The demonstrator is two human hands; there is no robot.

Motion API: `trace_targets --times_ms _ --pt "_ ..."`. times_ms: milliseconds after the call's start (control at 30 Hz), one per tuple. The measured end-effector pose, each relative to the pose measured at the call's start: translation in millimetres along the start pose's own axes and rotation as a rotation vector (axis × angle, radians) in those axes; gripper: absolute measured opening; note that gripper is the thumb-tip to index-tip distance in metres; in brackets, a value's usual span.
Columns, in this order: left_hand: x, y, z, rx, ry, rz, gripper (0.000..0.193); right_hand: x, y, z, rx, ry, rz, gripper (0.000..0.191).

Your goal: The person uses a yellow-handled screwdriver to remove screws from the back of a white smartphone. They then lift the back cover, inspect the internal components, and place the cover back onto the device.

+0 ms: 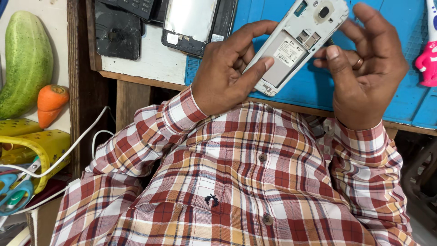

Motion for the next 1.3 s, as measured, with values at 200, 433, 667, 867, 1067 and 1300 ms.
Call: trace_targets --times_ms 200,433,667,867,1067,1300 --pt "-2.6 -3.7 -2.7 0.021 0.001 -0.057 0.051 0.5 1.8 -1.0 -0.008 0.003 0.016 0.044" --pt "-4.4 -8.7 -2.8 0.034 -0.046 -0.178 0.048 6.0 6.6 -6.1 0.043 0.019 0.004 0.042" --pt "0.5 -11.0 -0.5 0.013 -0.133 -0.484 0.047 6.3 9.0 -2.6 -0.048 0.084 0.261 0.052" --pt "1.2 -12.0 1.3 0.023 -0.166 -0.52 0.046 -4.8 -6.4 2.0 -0.077 0.067 0.397 0.063" --pt "0.3 -11.0 2.0 0.016 -0.161 -0.599 0.047 -23.7 -21.7 13.6 -0.234 0.058 0.453 0.098" --pt "-1.0 -10.8 2.6 0.047 -0.186 -0.654 0.049 -30.0 -24.1 17.4 -0.231 0.082 0.525 0.107"
Point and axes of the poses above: each hand's wrist, its own z-axis towards the middle knuckle, its own x-axis out of the back of the hand, y = z × x, the point moved 4 cm from there along z, towards the middle knuckle, and after that the axes turned 10 degrees about -y, right-handed, at the moved point
